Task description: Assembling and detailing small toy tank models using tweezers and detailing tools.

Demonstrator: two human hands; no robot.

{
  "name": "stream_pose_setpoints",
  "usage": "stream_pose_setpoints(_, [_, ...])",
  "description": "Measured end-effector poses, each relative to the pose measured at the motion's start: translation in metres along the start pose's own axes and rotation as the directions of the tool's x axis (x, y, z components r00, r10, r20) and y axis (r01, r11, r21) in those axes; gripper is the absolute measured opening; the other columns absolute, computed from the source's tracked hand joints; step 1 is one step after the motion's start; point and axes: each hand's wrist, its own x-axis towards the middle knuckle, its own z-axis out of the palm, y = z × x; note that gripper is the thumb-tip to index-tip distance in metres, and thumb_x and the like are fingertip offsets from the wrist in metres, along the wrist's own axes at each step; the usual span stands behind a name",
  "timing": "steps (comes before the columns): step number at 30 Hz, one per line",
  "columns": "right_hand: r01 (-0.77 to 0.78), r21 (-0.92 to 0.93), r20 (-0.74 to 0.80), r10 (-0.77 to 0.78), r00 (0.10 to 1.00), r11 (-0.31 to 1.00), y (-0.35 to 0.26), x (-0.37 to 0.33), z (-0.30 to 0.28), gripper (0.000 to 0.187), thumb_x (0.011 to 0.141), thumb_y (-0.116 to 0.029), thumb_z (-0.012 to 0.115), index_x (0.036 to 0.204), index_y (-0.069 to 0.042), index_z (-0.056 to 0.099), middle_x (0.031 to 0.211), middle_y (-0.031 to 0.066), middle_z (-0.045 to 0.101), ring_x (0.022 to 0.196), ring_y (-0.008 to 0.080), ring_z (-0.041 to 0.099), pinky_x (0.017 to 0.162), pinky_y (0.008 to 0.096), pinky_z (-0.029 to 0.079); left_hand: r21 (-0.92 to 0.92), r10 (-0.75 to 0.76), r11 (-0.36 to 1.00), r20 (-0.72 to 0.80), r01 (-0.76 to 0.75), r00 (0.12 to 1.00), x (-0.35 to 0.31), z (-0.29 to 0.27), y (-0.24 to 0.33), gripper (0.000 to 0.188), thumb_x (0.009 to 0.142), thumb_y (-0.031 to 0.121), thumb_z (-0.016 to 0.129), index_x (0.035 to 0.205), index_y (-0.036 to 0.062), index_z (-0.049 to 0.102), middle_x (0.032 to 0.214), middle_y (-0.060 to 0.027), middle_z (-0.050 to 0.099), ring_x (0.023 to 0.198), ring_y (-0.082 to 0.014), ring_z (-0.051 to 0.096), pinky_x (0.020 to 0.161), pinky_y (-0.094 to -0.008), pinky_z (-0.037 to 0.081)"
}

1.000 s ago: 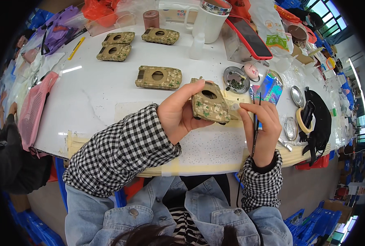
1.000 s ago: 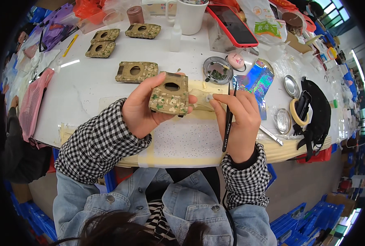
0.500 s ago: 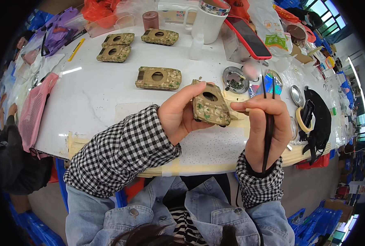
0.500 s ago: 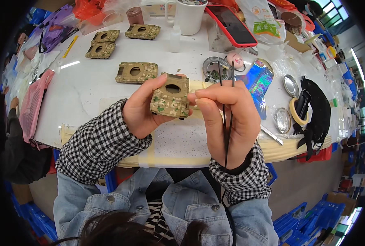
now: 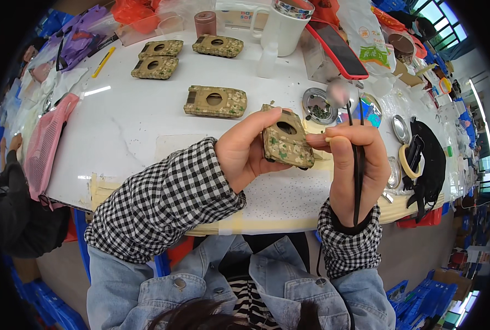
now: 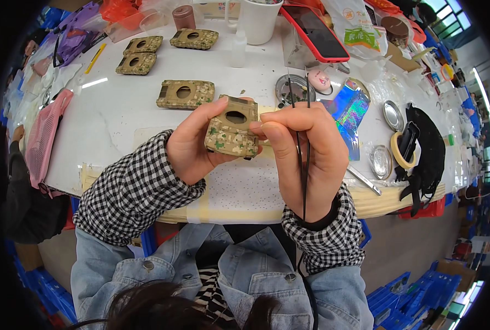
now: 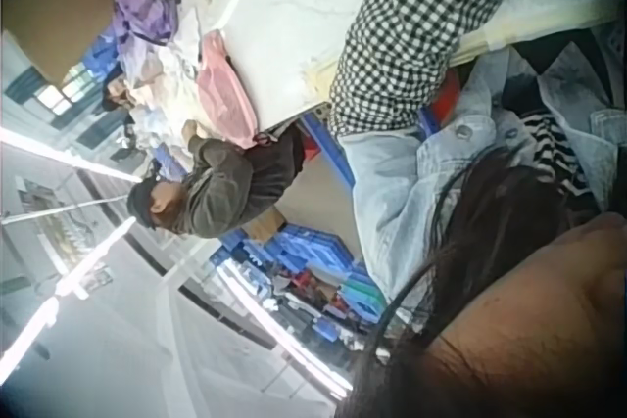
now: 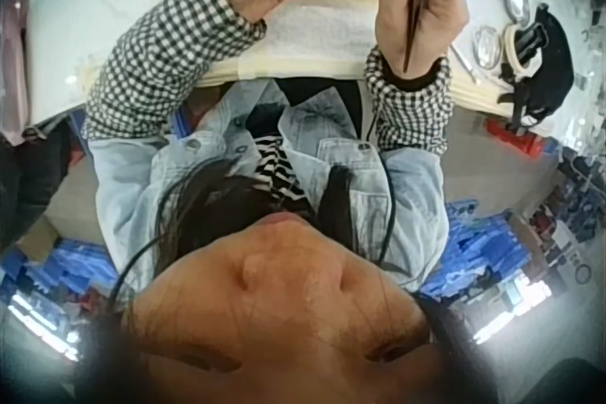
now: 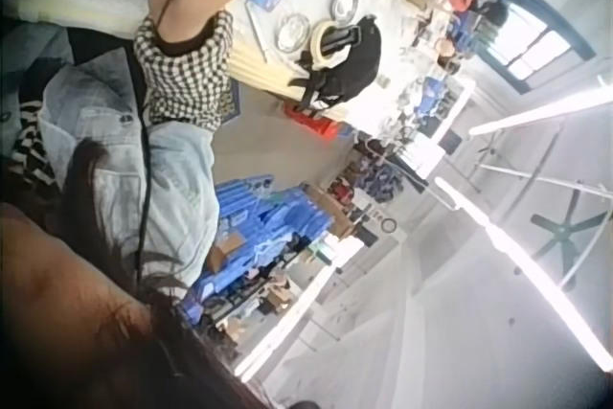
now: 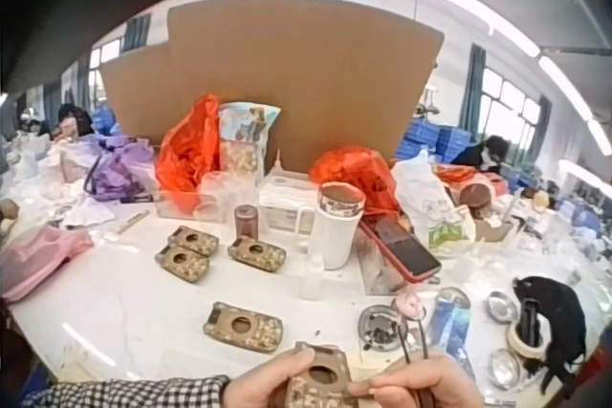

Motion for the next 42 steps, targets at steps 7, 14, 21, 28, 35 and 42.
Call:
stream_pose_setpoints(7, [0.005, -0.011, 0.002, -0.005, 1.000, 1.000, 0.001, 0.000, 0.000, 0.003, 0.085, -0.003, 0.058, 0.088, -0.001, 0.057, 0.077, 0.0049, 0.060, 0.064, 0.0102, 0.047, 0.060, 0.0222, 0.038, -0.001, -0.001, 1.000, 0.004, 0.001, 1.000, 0.000, 0.000, 0.000, 0.043, 0.093, 0.036, 0.041, 0.122, 0.0051, 0.046, 0.111, -0.0144, 0.059, 0.098, -0.0265, 0.061, 0.085, -0.0346, 0.051])
stream_pose_setpoints(14, [0.004, -0.011, 0.002, -0.004, 1.000, 1.000, 0.001, 0.000, 0.000, 0.003, 0.086, -0.002, 0.058, 0.089, -0.001, 0.057, 0.078, 0.0056, 0.062, 0.065, 0.0105, 0.049, 0.062, 0.0225, 0.039, 0.000, 0.000, 1.000, -0.002, 0.000, 1.000, -0.001, 0.001, 0.001, 0.043, 0.093, 0.036, 0.042, 0.122, 0.0052, 0.047, 0.111, -0.0141, 0.059, 0.099, -0.0258, 0.061, 0.086, -0.0343, 0.051])
stream_pose_setpoints(21, [-0.038, 0.037, 0.012, 0.037, 0.999, 0.999, -0.001, 0.000, 0.000, 0.004, 0.087, -0.003, 0.056, 0.090, 0.000, 0.056, 0.080, 0.0070, 0.062, 0.070, 0.0109, 0.053, 0.066, 0.0227, 0.043, 0.013, 0.000, 1.000, -0.004, 0.000, 1.000, -0.001, 0.002, 0.001, 0.044, 0.092, 0.037, 0.042, 0.123, 0.0055, 0.046, 0.112, -0.0136, 0.058, 0.099, -0.0252, 0.061, 0.086, -0.0340, 0.051])
stream_pose_setpoints(28, [-0.158, 0.240, -0.010, 0.166, 0.986, 0.958, -0.006, 0.001, 0.001, 0.009, 0.091, -0.006, 0.051, 0.091, 0.002, 0.053, 0.082, 0.0093, 0.062, 0.077, 0.0142, 0.062, 0.072, 0.0240, 0.049, 0.010, 0.008, 1.000, -0.019, -0.007, 1.000, -0.002, 0.003, 0.002, 0.044, 0.093, 0.037, 0.042, 0.123, 0.0052, 0.045, 0.113, -0.0167, 0.057, 0.100, -0.0266, 0.060, 0.086, -0.0343, 0.051])
stream_pose_setpoints(35, [-0.029, -0.242, -0.135, -0.004, 0.991, 0.970, 0.012, 0.002, -0.025, 0.006, 0.087, -0.003, 0.056, 0.087, 0.002, 0.055, 0.079, 0.0089, 0.061, 0.072, 0.0140, 0.060, 0.068, 0.0270, 0.049, -0.004, 0.012, 1.000, -0.028, -0.012, 1.000, 0.001, 0.001, 0.001, 0.044, 0.092, 0.036, 0.042, 0.122, 0.0046, 0.045, 0.110, -0.0259, 0.057, 0.100, -0.0316, 0.060, 0.086, -0.0357, 0.051])
stream_pose_setpoints(42, [0.195, -0.695, 0.106, -0.169, 0.980, 0.693, 0.022, 0.003, -0.023, 0.013, 0.069, -0.001, 0.070, 0.077, -0.002, 0.060, 0.073, 0.0120, 0.055, 0.076, 0.0295, 0.054, 0.069, 0.0360, 0.044, -0.011, 0.053, 0.999, -0.047, -0.053, 0.997, 0.002, 0.000, 0.000, 0.043, 0.092, 0.036, 0.043, 0.121, 0.0045, 0.045, 0.109, -0.0255, 0.057, 0.101, -0.0320, 0.059, 0.087, -0.0363, 0.050])
